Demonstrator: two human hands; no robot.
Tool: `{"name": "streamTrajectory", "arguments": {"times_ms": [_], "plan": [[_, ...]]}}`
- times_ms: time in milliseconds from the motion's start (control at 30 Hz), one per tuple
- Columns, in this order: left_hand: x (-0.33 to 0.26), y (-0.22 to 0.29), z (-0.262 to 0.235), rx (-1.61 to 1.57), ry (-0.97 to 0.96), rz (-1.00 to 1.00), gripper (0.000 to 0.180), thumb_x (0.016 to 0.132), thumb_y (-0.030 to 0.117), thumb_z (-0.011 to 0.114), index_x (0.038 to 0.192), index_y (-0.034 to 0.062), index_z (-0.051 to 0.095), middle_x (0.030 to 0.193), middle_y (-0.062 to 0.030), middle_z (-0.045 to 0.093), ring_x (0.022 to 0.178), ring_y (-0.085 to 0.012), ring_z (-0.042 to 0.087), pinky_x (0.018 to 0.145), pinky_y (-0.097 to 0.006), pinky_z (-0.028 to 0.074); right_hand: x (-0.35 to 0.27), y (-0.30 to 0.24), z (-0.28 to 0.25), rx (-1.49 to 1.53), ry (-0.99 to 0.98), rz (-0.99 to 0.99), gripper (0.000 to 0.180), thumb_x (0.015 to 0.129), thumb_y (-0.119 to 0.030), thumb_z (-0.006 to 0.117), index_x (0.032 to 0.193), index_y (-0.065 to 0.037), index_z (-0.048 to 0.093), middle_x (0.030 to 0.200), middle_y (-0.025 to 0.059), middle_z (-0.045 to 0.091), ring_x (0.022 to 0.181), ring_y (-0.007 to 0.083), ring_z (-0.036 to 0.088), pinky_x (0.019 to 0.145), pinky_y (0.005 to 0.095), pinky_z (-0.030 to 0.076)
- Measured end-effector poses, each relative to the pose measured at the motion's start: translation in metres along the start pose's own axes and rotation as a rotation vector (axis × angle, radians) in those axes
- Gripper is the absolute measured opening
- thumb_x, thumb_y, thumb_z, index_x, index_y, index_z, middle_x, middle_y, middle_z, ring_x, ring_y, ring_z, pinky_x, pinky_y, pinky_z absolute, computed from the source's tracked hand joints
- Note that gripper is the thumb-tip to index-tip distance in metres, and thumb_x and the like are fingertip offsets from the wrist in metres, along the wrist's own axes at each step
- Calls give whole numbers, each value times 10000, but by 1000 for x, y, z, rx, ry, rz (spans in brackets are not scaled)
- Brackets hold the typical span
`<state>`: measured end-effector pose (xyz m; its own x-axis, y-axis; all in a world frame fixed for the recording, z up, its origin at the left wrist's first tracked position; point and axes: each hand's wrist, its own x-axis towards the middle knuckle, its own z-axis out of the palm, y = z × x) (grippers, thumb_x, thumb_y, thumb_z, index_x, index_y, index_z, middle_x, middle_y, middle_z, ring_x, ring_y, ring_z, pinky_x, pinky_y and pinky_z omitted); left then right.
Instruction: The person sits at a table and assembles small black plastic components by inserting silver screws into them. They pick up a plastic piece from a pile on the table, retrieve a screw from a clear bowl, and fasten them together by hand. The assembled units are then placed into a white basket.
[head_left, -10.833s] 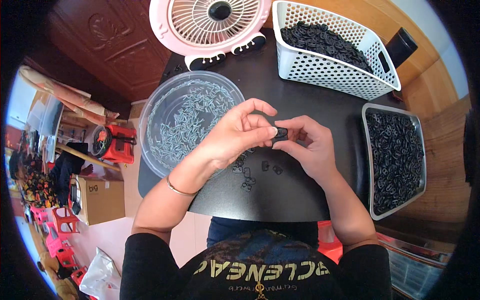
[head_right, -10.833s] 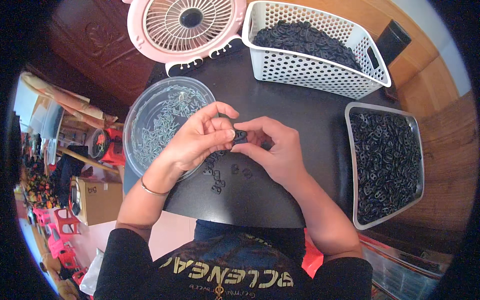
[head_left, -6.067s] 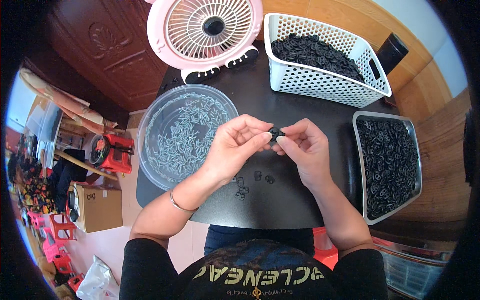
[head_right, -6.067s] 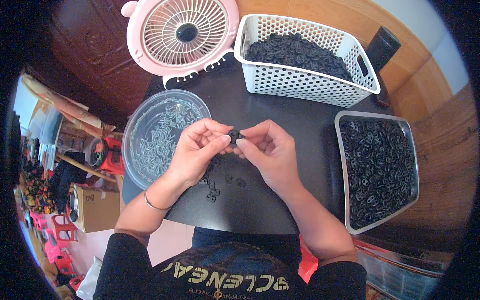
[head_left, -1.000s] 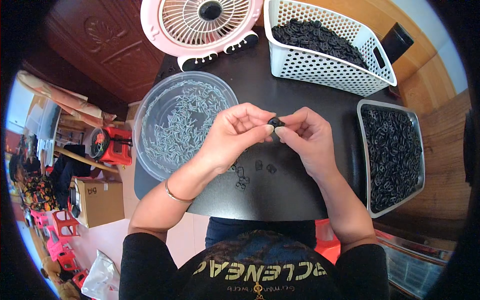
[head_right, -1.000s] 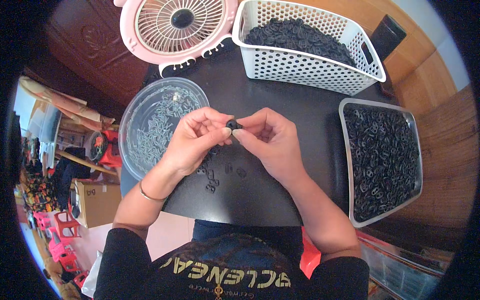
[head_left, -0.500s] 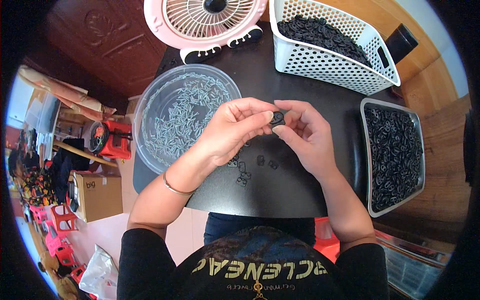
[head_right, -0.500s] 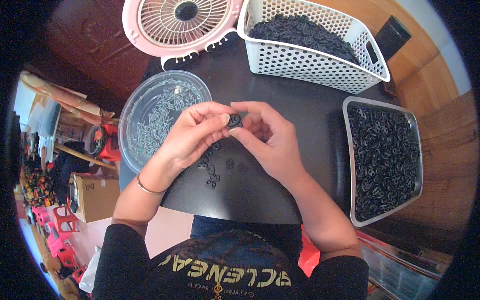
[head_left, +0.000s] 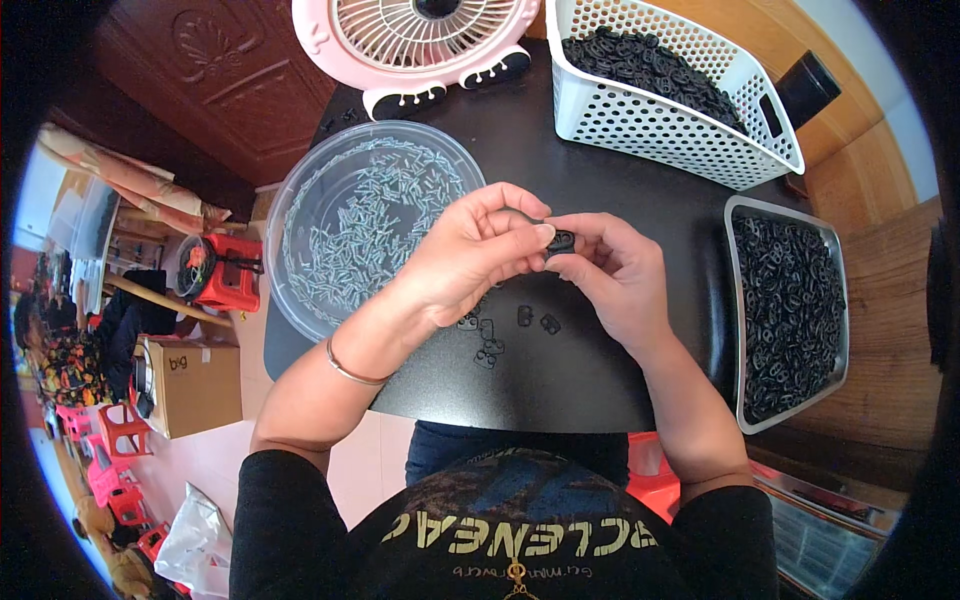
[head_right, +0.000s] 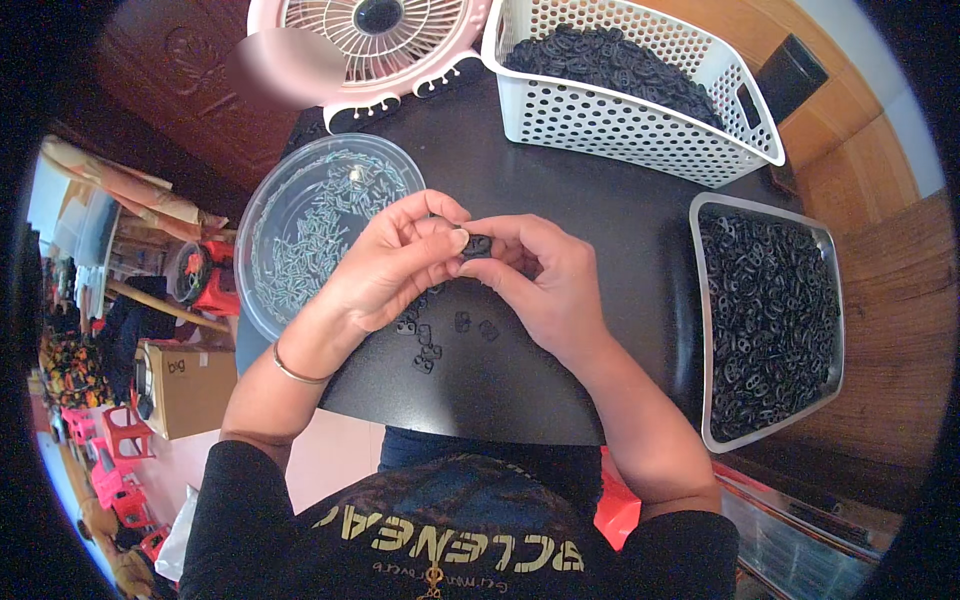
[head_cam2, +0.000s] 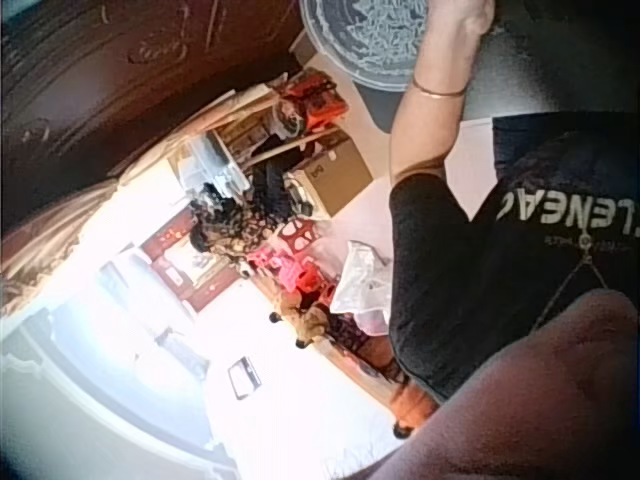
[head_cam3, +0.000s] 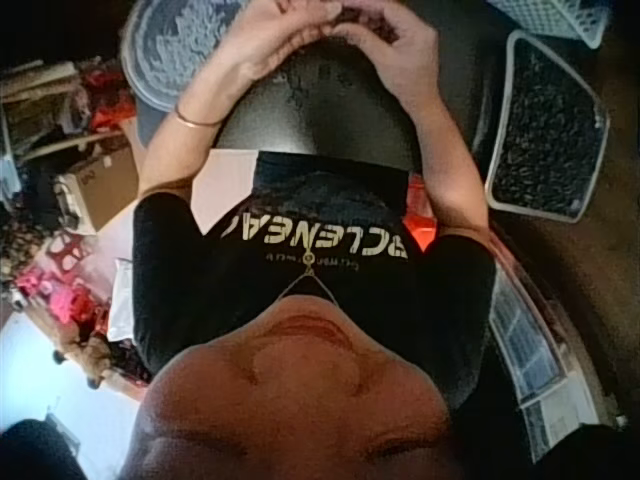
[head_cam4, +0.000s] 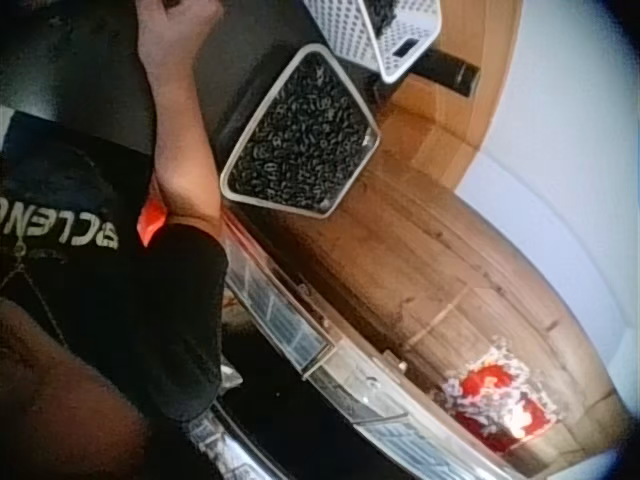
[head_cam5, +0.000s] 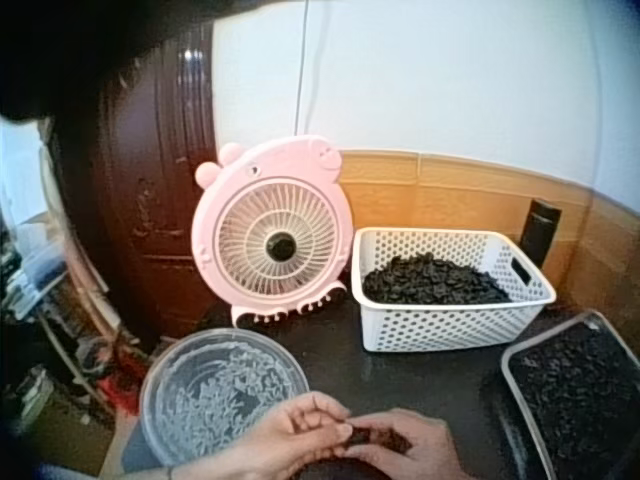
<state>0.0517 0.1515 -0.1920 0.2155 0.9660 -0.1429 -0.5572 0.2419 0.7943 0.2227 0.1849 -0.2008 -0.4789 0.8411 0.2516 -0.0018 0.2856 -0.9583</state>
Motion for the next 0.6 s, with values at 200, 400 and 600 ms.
{"name": "streamTrajectory", "arguments": {"times_ms": [200, 400, 600], "plan": [[0, -1, 1, 27, 16, 6, 168, 795, 17, 598, 932, 39, 505, 746, -39, 594, 661, -89, 565, 601, -190, 472, -1, 4, 1, -10, 24, -22, 265, 689, -43, 690, 947, -48, 628, 725, 24, 568, 634, 67, 548, 582, 201, 453], [0, 2, 1, 66, -12, 7, 173, 789, 10, 600, 925, 42, 498, 737, -40, 594, 655, -88, 565, 586, -185, 458, -2, -2, -2, -120, 24, -67, 259, 682, -45, 695, 933, -50, 632, 714, 31, 571, 619, 71, 544, 565, 203, 445], [-1, -1, 4, 108, -17, 31, 172, 800, 15, 587, 939, 50, 493, 744, -20, 574, 663, -77, 560, 587, -174, 464, -1, -2, -2, -101, 39, -69, 256, 688, -40, 690, 938, -58, 635, 685, 19, 543, 607, 70, 528, 554, 198, 435]]}}
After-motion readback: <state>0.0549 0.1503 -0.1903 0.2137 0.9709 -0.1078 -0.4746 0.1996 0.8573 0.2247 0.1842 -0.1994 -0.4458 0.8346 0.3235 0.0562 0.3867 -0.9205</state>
